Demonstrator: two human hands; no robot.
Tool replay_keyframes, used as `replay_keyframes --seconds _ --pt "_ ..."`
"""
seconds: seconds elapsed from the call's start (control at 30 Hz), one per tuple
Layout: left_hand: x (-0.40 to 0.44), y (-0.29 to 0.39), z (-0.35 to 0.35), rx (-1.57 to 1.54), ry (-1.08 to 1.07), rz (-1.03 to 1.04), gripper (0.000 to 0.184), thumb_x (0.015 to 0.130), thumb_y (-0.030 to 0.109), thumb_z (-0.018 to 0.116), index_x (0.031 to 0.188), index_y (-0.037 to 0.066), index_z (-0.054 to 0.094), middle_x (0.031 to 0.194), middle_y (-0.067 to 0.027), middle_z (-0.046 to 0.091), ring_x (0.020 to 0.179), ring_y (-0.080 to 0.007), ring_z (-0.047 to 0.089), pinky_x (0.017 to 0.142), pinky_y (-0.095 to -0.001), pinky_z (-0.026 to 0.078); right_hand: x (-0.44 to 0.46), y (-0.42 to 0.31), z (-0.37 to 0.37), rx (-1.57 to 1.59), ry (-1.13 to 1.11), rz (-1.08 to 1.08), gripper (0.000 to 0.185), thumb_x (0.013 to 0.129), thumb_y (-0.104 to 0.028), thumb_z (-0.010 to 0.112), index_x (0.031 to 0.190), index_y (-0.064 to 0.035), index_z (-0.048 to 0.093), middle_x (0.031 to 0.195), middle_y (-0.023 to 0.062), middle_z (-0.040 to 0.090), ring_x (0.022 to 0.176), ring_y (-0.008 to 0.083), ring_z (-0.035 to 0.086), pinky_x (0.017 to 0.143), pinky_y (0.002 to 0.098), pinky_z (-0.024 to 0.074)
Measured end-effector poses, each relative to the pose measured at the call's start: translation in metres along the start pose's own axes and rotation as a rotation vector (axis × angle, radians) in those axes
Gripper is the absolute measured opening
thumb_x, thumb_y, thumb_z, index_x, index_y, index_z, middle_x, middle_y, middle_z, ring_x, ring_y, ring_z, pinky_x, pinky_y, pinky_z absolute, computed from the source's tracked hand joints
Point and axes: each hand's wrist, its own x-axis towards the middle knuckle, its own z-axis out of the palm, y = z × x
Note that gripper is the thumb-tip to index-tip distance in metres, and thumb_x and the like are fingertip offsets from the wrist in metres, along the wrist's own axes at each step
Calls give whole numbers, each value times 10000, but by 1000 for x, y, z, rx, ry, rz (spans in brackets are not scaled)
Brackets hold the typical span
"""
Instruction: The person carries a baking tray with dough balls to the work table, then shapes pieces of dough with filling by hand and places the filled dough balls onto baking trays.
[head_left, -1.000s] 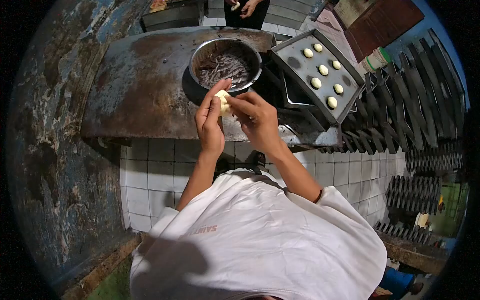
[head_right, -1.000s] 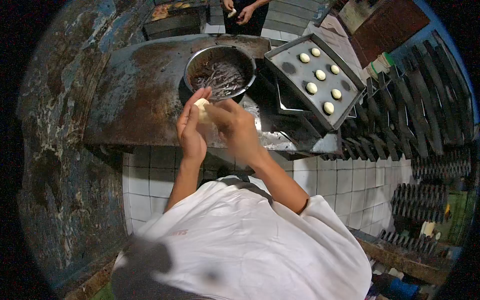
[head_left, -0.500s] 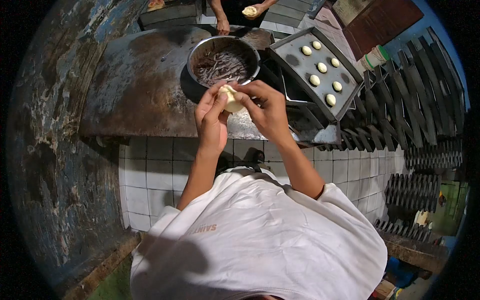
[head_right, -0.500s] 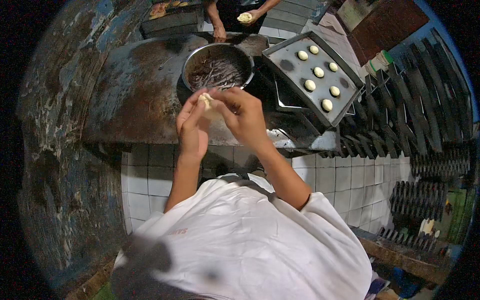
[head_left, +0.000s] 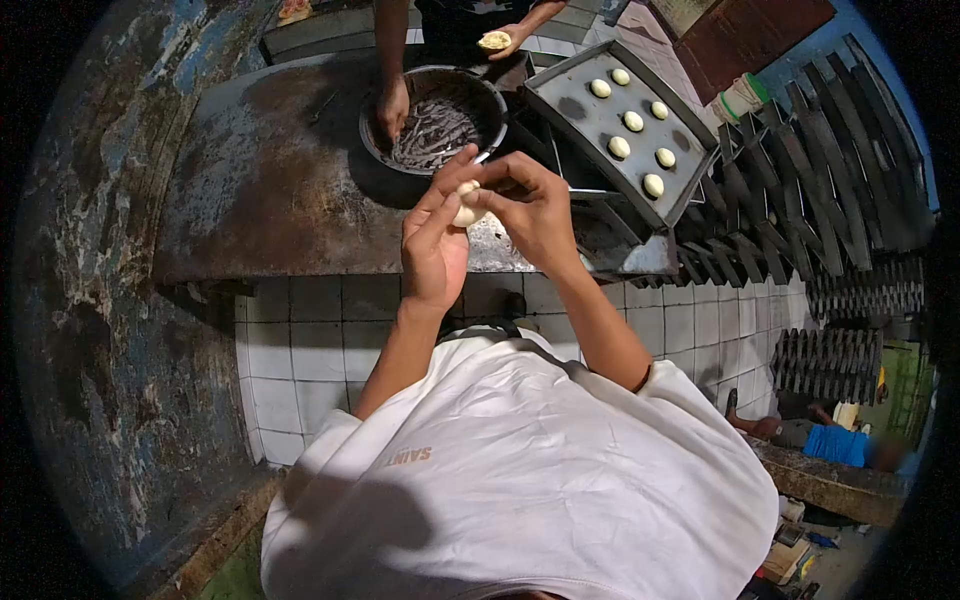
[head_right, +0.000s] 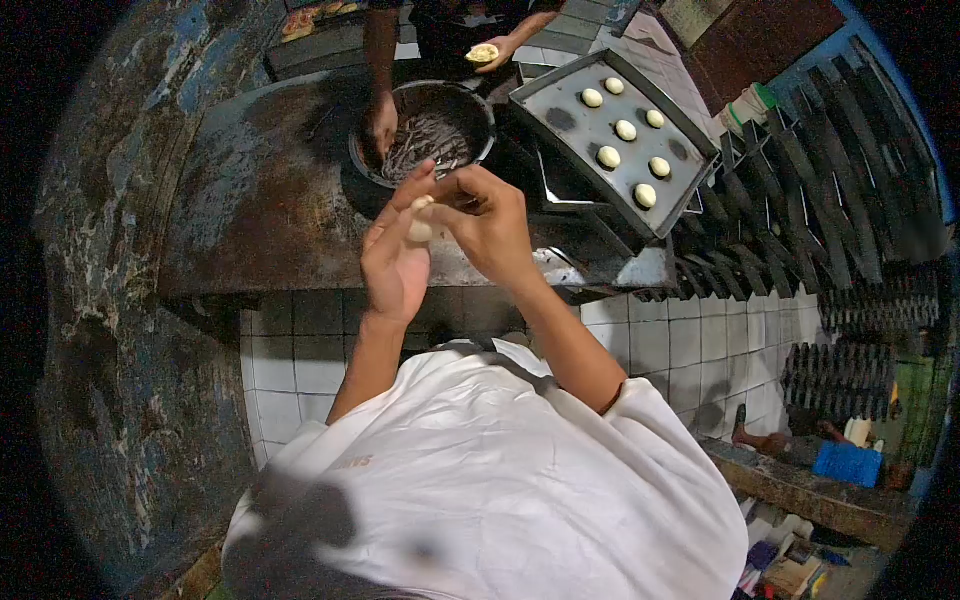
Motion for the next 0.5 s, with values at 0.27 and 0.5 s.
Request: replay_keyframes --seconds 0.27,0.5 --pt "-4 -24 -21 -48 317 -100 277 1039 186 576 1245 4 611 1243 -115 679 1112 -190 656 978 -326 516 -15 5 1 -275 -68 -186 317 807 6 735 1123 -24 741 1002 154 696 898 293 711 762 350 555" --pt "3 -53 -4 -31 297 -76 273 1053 251 570 1199 30 637 1262 -111 663 1142 -183 633 1004 -342 492 -6 18 -8 -505 196 -194 242 796 -27 760 1037 -35 743 900 113 665 801 250 676 732 323 526"
